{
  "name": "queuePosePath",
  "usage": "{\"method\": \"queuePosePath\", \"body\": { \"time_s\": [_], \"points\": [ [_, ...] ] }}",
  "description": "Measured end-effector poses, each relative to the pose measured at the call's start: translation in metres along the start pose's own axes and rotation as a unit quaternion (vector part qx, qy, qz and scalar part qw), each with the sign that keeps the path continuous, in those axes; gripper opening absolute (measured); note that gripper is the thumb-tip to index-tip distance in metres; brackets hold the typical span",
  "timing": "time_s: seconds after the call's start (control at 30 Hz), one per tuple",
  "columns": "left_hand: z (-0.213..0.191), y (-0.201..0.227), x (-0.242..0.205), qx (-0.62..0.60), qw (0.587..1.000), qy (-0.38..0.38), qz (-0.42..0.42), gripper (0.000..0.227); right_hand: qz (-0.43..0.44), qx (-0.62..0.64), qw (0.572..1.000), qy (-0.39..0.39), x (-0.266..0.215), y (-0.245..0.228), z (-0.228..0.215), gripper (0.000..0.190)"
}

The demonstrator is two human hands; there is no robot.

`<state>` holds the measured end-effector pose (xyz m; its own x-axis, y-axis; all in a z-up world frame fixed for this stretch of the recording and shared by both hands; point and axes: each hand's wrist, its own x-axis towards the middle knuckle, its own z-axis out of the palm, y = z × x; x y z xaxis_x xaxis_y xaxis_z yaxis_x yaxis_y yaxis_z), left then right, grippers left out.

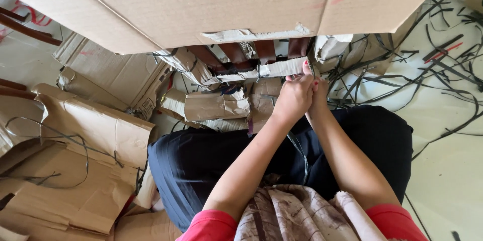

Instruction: The person sits on the floor and uses scissors to cut black straps securing a cardboard-wrapped bundle. They repeatedly cut, pull, and remove the straps, accumulating cut pieces on the floor.

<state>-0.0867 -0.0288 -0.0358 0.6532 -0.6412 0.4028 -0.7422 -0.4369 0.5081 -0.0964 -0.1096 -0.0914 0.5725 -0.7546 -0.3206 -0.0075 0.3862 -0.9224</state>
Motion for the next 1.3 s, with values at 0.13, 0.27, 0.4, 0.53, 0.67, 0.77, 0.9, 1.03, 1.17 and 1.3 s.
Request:
{"method": "queuePosePath", "body": {
  "time_s": [0.13, 0.27, 0.4, 0.53, 0.67, 0.77, 0.9, 1.03, 1.17, 1.3],
  "points": [
    [0.002, -0.002, -0.006, -0.022, 1.0, -0.001, -0.015, 0.008, 0.054, 0.019, 0.998, 0.019, -0.012, -0.026, 0.011, 0.017],
    [-0.011, 0.0, -0.013, 0.005, 1.0, -0.006, 0.001, 0.008, 0.126, 0.052, 0.989, 0.05, -0.02, -0.059, 0.018, 0.011],
    [-0.008, -0.004, -0.022, 0.076, 0.997, -0.01, 0.032, 0.008, 0.151, -0.155, 0.976, 0.011, -0.007, -0.072, 0.018, 0.022],
    [-0.025, 0.005, -0.022, 0.043, 0.998, -0.019, 0.041, 0.01, 0.131, -0.139, 0.98, -0.05, 0.008, -0.046, -0.014, 0.02],
    [-0.063, 0.022, -0.002, -0.196, 0.98, 0.018, -0.022, 0.019, 0.092, -0.043, 0.99, -0.094, 0.009, -0.041, -0.026, 0.032],
    [-0.069, 0.024, 0.003, -0.295, 0.949, 0.038, -0.105, 0.03, 0.077, 0.032, 0.992, -0.093, -0.023, -0.072, -0.017, 0.062],
    [-0.065, 0.024, 0.0, -0.289, 0.95, 0.017, -0.115, 0.033, -0.014, -0.021, 0.999, 0.019, -0.02, -0.054, -0.01, 0.065],
    [-0.019, -0.009, -0.016, -0.114, 0.993, -0.001, 0.025, 0.011, -0.049, -0.017, 0.996, 0.071, -0.027, -0.053, -0.002, 0.06],
    [0.001, -0.028, -0.024, 0.024, 0.994, -0.081, 0.067, 0.017, 0.022, 0.019, 0.998, 0.053, -0.061, -0.105, 0.019, 0.055],
    [-0.009, -0.021, -0.019, 0.056, 0.991, -0.105, 0.058, 0.013, -0.004, -0.022, 0.998, 0.064, -0.074, -0.124, 0.027, 0.049]
  ]
}}
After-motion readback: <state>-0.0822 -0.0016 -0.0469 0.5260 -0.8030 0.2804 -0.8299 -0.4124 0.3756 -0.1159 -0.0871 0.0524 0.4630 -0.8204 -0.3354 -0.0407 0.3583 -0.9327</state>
